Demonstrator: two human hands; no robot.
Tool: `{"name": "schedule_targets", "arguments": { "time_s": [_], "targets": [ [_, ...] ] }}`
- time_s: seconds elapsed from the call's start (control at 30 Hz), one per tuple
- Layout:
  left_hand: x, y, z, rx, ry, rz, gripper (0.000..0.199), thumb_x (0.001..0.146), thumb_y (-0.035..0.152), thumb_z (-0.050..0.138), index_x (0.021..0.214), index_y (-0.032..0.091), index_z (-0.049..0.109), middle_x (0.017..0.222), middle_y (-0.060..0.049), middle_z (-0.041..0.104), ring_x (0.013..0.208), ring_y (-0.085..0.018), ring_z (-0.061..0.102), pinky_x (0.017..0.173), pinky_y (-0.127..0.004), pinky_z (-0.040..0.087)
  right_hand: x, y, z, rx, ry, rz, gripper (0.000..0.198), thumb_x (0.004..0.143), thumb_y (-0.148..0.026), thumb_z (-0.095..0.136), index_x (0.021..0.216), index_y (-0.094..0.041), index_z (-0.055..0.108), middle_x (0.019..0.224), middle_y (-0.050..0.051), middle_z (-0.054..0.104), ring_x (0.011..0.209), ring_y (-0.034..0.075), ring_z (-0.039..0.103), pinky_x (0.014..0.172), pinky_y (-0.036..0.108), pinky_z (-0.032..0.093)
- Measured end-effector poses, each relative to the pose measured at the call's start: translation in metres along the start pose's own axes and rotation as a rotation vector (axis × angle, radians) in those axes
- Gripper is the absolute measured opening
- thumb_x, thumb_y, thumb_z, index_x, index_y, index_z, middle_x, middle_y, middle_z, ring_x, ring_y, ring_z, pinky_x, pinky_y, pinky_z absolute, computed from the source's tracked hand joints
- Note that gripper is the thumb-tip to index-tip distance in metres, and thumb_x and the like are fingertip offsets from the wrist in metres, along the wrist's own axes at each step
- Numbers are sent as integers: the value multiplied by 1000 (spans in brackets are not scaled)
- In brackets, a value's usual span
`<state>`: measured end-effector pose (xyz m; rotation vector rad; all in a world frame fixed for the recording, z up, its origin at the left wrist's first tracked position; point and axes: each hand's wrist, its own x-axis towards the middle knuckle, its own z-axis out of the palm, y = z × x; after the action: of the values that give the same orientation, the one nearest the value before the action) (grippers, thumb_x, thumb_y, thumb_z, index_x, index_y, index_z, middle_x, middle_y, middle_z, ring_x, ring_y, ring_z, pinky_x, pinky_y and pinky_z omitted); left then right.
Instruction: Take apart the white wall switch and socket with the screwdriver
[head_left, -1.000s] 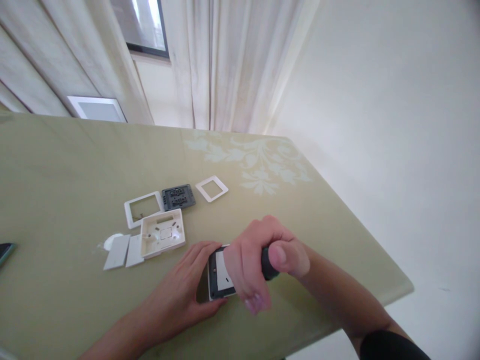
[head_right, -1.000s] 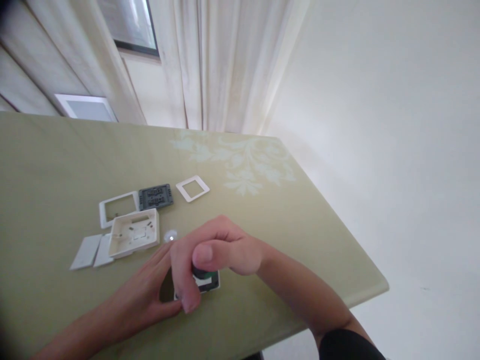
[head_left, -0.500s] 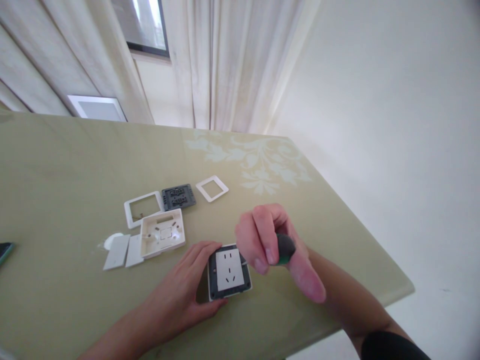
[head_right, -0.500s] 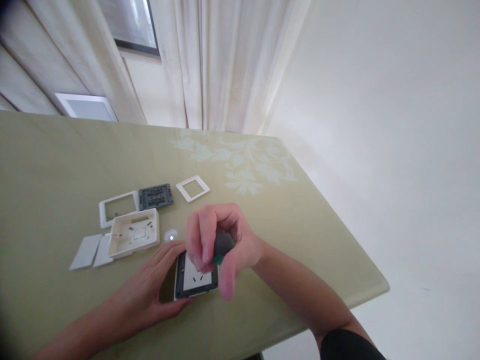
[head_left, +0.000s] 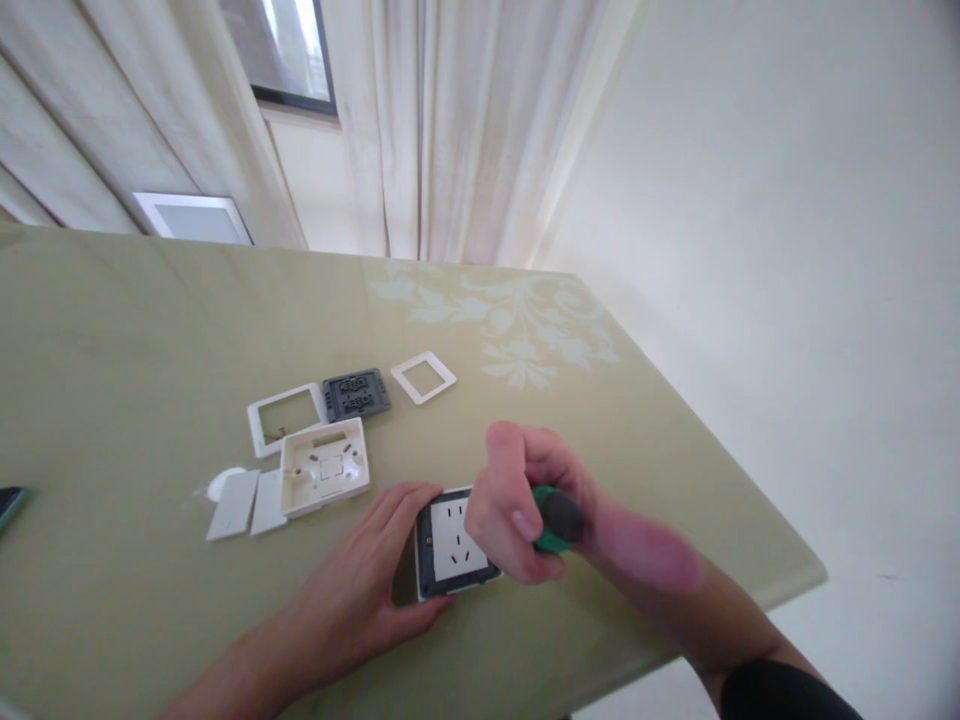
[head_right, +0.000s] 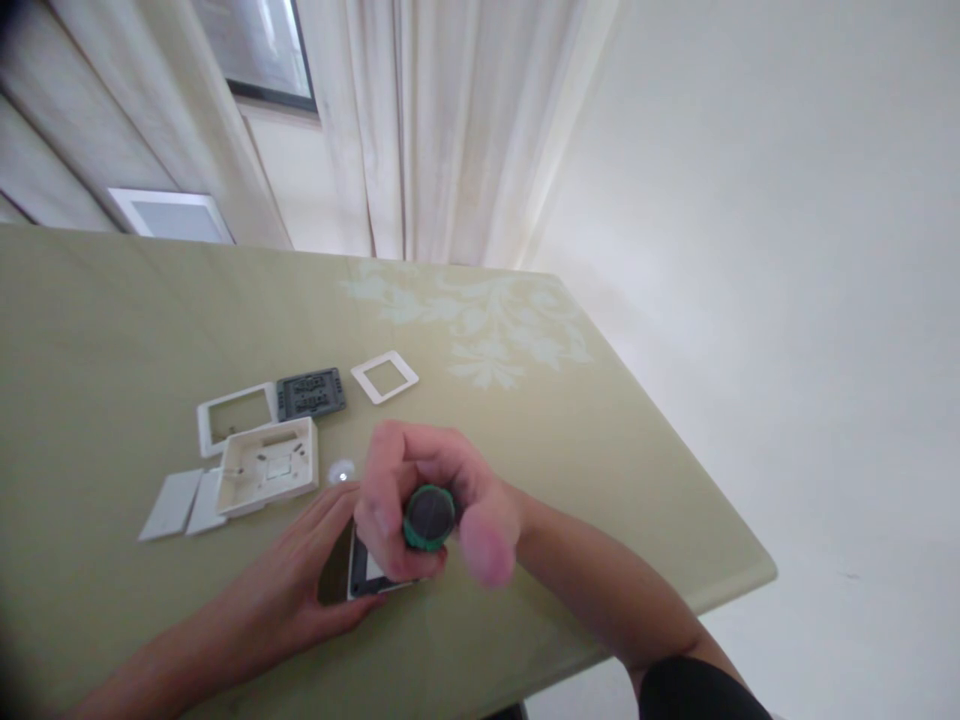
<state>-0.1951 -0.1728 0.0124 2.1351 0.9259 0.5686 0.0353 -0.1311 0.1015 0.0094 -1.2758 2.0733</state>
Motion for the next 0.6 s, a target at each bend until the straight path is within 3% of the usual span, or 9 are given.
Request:
{"name": "schedule_targets", "arguments": {
  "time_s": [0.1,0.2,0.33,0.5,0.6],
  "targets": [
    [1,-1,0,6,-6,7,81,91,30,85,157,36,39,148,-10,63,136,-35,64,114,-56,58,4,7,-5,35,-58,-193,44,83,-45,99,97,-25,62,70,-7,66,51,8,52,53,19,43],
    [1,-1,1,7,12,15,80,90,26,84,156,37,39,147,-9,63,134,-34,65,112,-54,59,9,6,-8,-117,-4,-281,41,92,-54,88,80,-22,65,78,-1,64,60,12,58,60,26,50],
    [0,0,0,4,18,15,78,90,23,83,154,36,42,146,-9,63,133,-34,65,111,-53,59,11,1,-12,-272,110,-261,48,94,-64,81,78,-19,76,85,0,53,62,10,50,55,26,42],
    [1,2,-1,8,10,9,80,89,25,84,156,34,42,148,-10,63,136,-35,64,113,-53,59,11,12,-19,-55,-16,-217,51,79,-55,98,102,-25,64,72,-7,61,52,9,51,52,21,44],
    [2,4,-2,8,8,7,78,90,24,83,156,35,43,149,-9,64,138,-35,64,116,-53,58,11,14,-16,-57,-40,-176,43,94,-62,82,102,-24,62,71,-3,69,52,13,64,54,23,51]
  ]
}}
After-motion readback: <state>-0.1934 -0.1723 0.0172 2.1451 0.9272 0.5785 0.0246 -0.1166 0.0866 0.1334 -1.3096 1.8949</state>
